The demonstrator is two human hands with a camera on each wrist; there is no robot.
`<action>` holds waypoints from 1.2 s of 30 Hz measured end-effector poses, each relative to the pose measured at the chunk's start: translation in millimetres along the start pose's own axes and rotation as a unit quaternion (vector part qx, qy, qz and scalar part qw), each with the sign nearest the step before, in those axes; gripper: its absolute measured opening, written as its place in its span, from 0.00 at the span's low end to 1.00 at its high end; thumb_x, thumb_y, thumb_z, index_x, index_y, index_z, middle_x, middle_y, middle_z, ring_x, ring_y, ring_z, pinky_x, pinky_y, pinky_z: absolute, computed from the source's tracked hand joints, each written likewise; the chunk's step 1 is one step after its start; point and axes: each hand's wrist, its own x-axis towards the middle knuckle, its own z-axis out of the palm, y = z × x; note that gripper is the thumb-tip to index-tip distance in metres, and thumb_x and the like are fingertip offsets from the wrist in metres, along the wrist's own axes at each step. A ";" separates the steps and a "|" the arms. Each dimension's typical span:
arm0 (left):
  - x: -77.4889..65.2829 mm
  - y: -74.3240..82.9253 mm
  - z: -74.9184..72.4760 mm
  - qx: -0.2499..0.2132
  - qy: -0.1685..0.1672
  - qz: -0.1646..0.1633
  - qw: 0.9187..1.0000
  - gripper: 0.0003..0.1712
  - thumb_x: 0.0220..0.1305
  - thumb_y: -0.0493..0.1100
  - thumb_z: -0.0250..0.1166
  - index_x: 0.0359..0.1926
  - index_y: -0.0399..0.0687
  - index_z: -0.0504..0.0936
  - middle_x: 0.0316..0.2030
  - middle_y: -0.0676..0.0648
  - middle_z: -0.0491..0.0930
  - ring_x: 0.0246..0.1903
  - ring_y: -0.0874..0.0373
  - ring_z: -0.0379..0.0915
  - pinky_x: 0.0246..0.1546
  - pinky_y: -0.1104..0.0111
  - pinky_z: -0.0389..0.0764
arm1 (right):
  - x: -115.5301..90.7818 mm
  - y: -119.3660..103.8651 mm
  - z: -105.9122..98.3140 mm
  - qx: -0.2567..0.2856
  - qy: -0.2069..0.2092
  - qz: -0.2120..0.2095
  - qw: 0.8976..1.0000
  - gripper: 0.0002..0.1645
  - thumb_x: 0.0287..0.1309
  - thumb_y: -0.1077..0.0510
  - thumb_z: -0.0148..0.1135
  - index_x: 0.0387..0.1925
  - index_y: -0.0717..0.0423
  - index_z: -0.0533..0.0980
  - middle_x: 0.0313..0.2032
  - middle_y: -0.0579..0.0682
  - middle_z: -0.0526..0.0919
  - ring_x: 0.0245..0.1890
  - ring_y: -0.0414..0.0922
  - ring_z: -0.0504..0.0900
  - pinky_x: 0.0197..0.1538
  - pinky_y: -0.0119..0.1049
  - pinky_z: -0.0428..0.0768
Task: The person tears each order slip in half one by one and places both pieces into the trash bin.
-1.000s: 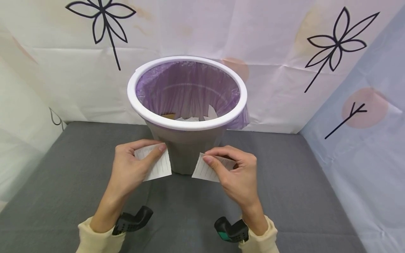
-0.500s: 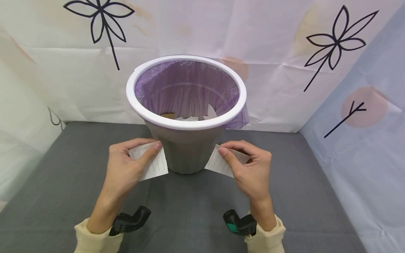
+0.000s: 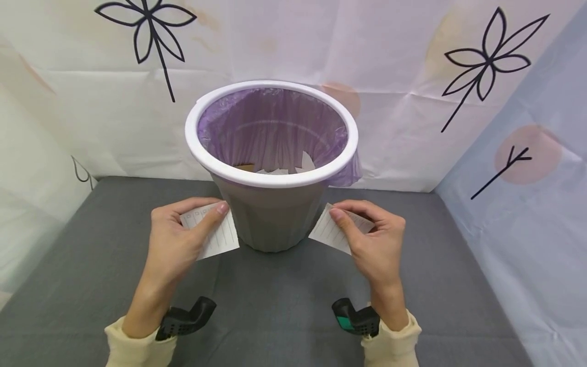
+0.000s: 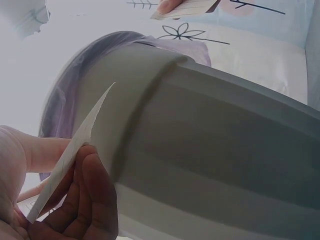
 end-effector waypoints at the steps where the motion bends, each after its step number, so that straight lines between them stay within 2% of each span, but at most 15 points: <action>1: 0.2 0.1 -0.4 0.000 0.001 -0.001 1.000 0.04 0.62 0.37 0.73 0.35 0.41 0.91 0.26 0.43 0.85 0.18 0.51 0.80 0.19 0.65 0.81 | 0.3 0.2 -0.9 0.000 0.004 0.002 1.000 0.05 0.48 0.80 0.71 0.30 0.77 0.83 0.26 0.52 0.88 0.25 0.40 0.84 0.28 0.25 0.78; 10: 1.9 2.3 -4.1 0.000 0.012 0.004 1.000 0.04 0.62 0.36 0.72 0.36 0.40 0.91 0.26 0.41 0.85 0.18 0.50 0.81 0.18 0.65 0.81 | 3.7 0.6 -8.8 0.001 0.030 0.012 0.999 0.05 0.48 0.79 0.71 0.29 0.78 0.82 0.27 0.52 0.88 0.24 0.39 0.83 0.28 0.25 0.77; 16: 1.3 4.0 -5.9 -0.009 0.016 0.007 1.000 0.03 0.62 0.36 0.72 0.35 0.39 0.90 0.26 0.41 0.85 0.19 0.50 0.81 0.19 0.65 0.81 | 2.2 -0.1 -11.3 -0.017 0.039 0.018 0.999 0.05 0.49 0.78 0.72 0.30 0.78 0.83 0.27 0.52 0.88 0.24 0.39 0.82 0.27 0.24 0.76; 25: 2.2 11.0 -11.1 -0.016 0.035 0.001 0.999 0.03 0.62 0.36 0.73 0.36 0.40 0.90 0.25 0.43 0.85 0.19 0.49 0.81 0.20 0.66 0.81 | 7.6 -1.8 -18.5 0.011 0.056 0.007 0.998 0.05 0.48 0.80 0.70 0.29 0.79 0.82 0.27 0.52 0.88 0.29 0.42 0.83 0.31 0.26 0.76; 31: 11.2 20.1 -20.8 -0.017 0.049 0.012 0.999 0.04 0.62 0.36 0.73 0.36 0.37 0.90 0.24 0.43 0.85 0.19 0.51 0.81 0.20 0.67 0.81 | 18.7 -5.9 -24.8 0.047 0.063 0.005 0.997 0.05 0.47 0.81 0.70 0.29 0.81 0.81 0.26 0.55 0.88 0.28 0.43 0.83 0.30 0.27 0.78; 36: 28.7 34.6 -34.9 -0.033 0.069 0.036 0.996 0.06 0.60 0.34 0.74 0.36 0.33 0.90 0.26 0.41 0.86 0.18 0.53 0.81 0.20 0.69 0.81 | 37.4 -12.6 -31.6 0.078 0.056 -0.012 0.995 0.06 0.47 0.82 0.69 0.29 0.84 0.80 0.28 0.59 0.87 0.25 0.44 0.83 0.31 0.29 0.82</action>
